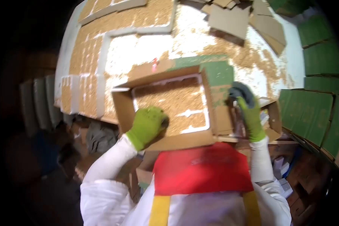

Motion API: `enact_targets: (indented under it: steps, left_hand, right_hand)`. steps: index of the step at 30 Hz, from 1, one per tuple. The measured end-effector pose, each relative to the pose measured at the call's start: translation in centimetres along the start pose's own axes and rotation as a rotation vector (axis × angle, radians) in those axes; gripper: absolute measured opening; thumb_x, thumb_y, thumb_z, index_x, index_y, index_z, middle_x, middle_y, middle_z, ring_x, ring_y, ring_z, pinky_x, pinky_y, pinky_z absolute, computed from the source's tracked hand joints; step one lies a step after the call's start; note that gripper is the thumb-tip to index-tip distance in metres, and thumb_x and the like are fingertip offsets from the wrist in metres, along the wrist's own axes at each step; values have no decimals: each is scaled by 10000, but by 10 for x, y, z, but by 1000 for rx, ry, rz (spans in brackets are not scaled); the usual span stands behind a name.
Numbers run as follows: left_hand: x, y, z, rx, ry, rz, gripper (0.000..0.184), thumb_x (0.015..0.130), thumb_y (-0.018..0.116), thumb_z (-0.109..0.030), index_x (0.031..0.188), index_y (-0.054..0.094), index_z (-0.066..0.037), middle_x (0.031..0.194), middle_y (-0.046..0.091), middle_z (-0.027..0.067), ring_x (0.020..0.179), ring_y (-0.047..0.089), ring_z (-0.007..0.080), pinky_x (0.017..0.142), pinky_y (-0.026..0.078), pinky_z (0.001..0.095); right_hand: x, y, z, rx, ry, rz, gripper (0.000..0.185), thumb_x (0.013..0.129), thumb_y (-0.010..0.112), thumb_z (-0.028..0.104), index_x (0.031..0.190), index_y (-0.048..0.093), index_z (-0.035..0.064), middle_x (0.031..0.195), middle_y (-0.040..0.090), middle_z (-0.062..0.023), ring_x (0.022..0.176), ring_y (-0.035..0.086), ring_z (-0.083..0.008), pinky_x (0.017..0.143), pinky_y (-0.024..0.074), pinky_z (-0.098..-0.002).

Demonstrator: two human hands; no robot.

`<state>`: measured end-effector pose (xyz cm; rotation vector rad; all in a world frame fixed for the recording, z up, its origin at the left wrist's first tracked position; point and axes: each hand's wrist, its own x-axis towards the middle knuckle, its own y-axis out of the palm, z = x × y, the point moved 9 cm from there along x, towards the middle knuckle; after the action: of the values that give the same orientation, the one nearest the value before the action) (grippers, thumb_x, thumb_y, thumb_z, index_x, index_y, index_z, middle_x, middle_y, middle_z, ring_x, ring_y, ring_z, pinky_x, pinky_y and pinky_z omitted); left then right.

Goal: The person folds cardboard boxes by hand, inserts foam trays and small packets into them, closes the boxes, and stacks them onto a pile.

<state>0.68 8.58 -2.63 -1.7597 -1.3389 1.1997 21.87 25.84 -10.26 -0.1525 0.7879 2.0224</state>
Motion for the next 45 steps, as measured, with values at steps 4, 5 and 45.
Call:
enact_targets:
  steps: [4,5,45]
  left_hand:
    - [-24,-23,-14,149,48,-140,172,766,669,-219,892,590,-133,901,556,81,843,566,285,694,423,441]
    - [-11,-20,-16,162,52,-149,167,771,665,-216,892,586,-131,887,548,75,840,562,286,694,425,437]
    - [141,-169,-109,271,373,-526,442,765,616,54,1182,666,-82,1135,673,129,1013,647,324,917,488,400]
  right_hand:
    - [0,41,22,-559,-83,108,361,930,650,117,1267,611,-6,1132,683,-85,1029,624,-120,874,523,-278]
    - [11,38,34,-616,-105,142,358,919,661,117,1254,624,-2,1131,690,-85,1015,630,-120,882,520,-279]
    - [-77,-186,32,-1776,178,-727,398,904,629,385,1151,638,73,1169,580,-150,1068,636,-272,829,527,-437]
